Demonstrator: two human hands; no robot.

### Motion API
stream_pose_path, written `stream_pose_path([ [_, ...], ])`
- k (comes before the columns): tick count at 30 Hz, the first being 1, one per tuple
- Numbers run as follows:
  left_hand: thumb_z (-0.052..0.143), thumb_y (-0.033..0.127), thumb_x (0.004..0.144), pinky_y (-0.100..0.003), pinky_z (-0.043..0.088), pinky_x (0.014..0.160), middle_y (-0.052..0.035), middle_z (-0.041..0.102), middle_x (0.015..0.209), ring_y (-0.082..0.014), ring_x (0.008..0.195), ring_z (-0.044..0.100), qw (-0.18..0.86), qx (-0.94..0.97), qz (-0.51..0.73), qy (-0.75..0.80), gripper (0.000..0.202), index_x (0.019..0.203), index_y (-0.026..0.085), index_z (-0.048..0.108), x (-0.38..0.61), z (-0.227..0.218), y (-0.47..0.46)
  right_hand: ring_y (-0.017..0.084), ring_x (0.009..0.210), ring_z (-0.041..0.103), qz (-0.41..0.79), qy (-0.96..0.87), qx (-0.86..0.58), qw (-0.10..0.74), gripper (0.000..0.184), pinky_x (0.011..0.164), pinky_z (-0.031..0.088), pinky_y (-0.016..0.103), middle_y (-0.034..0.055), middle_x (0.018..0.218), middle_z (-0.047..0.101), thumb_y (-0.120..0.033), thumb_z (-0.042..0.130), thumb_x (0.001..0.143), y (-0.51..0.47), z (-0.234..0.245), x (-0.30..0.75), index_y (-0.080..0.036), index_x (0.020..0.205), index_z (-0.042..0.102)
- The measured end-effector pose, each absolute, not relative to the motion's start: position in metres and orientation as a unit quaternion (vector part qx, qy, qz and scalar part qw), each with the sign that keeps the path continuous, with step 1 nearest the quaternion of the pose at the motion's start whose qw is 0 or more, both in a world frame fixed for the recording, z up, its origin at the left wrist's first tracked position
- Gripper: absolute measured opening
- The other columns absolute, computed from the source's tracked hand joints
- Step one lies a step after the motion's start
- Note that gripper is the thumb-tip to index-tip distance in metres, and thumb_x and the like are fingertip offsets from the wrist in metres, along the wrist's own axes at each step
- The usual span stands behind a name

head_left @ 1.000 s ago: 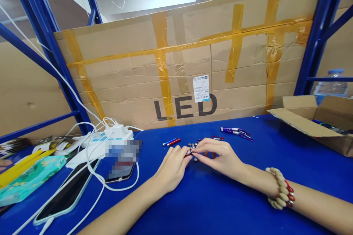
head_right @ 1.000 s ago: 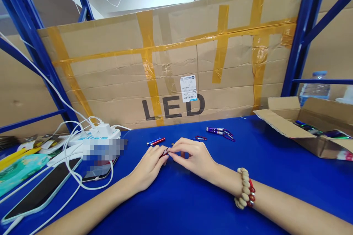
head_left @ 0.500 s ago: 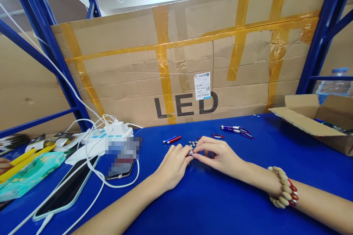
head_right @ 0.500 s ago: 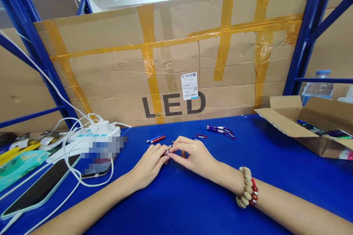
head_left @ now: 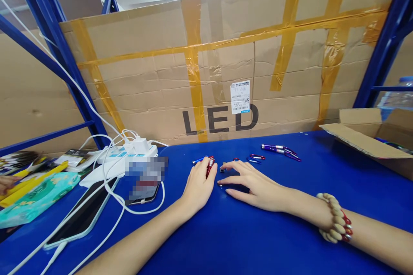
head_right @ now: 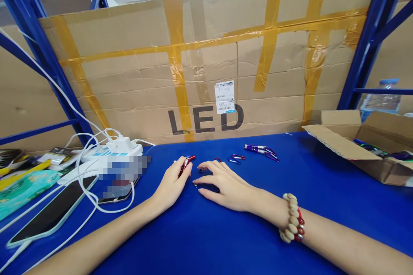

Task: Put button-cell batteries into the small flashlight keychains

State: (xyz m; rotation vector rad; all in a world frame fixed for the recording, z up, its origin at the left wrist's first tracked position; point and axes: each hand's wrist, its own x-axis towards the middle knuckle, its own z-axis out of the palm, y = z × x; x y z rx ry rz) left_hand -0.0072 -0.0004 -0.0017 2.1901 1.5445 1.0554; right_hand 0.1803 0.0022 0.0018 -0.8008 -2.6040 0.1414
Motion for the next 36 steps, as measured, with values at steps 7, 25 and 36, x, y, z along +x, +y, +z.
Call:
stream_pose_path([
  [7, 0.04, 0.028, 0.087, -0.032, 0.04, 0.078, -0.0016, 0.058, 0.081, -0.0181, 0.084, 0.052, 0.097, 0.792, 0.352, 0.489, 0.017, 0.077, 0.019, 0.051, -0.005, 0.001, -0.003, 0.021, 0.108, 0.049, 0.047, -0.923, -0.284, 0.254, 0.019, 0.1, 0.031, 0.045, 0.0063, 0.114, 0.054, -0.033, 0.052, 0.084, 0.009, -0.004, 0.18, -0.025, 0.092, 0.067],
  [25, 0.049, 0.021, 0.085, -0.029, 0.043, 0.08, -0.0015, 0.063, 0.088, -0.0164, 0.086, 0.057, 0.12, 0.814, 0.363, 0.437, 0.011, 0.082, 0.019, 0.059, -0.008, -0.001, 0.001, 0.014, 0.075, 0.061, 0.021, -0.876, -0.268, 0.4, 0.015, 0.069, 0.048, 0.025, 0.0019, 0.08, 0.067, -0.031, 0.056, 0.083, 0.012, -0.004, 0.18, -0.02, 0.084, 0.066],
  [36, 0.048, 0.03, 0.086, -0.029, 0.042, 0.074, -0.0006, 0.065, 0.083, -0.0156, 0.078, 0.058, 0.028, 0.874, 0.291, 0.389, 0.015, 0.088, 0.021, 0.061, -0.005, 0.001, -0.01, 0.012, 0.073, 0.062, -0.004, -0.855, -0.191, 0.481, 0.017, 0.065, 0.051, 0.023, 0.0036, 0.08, 0.067, -0.026, 0.05, 0.086, 0.008, -0.002, 0.181, -0.02, 0.087, 0.066],
])
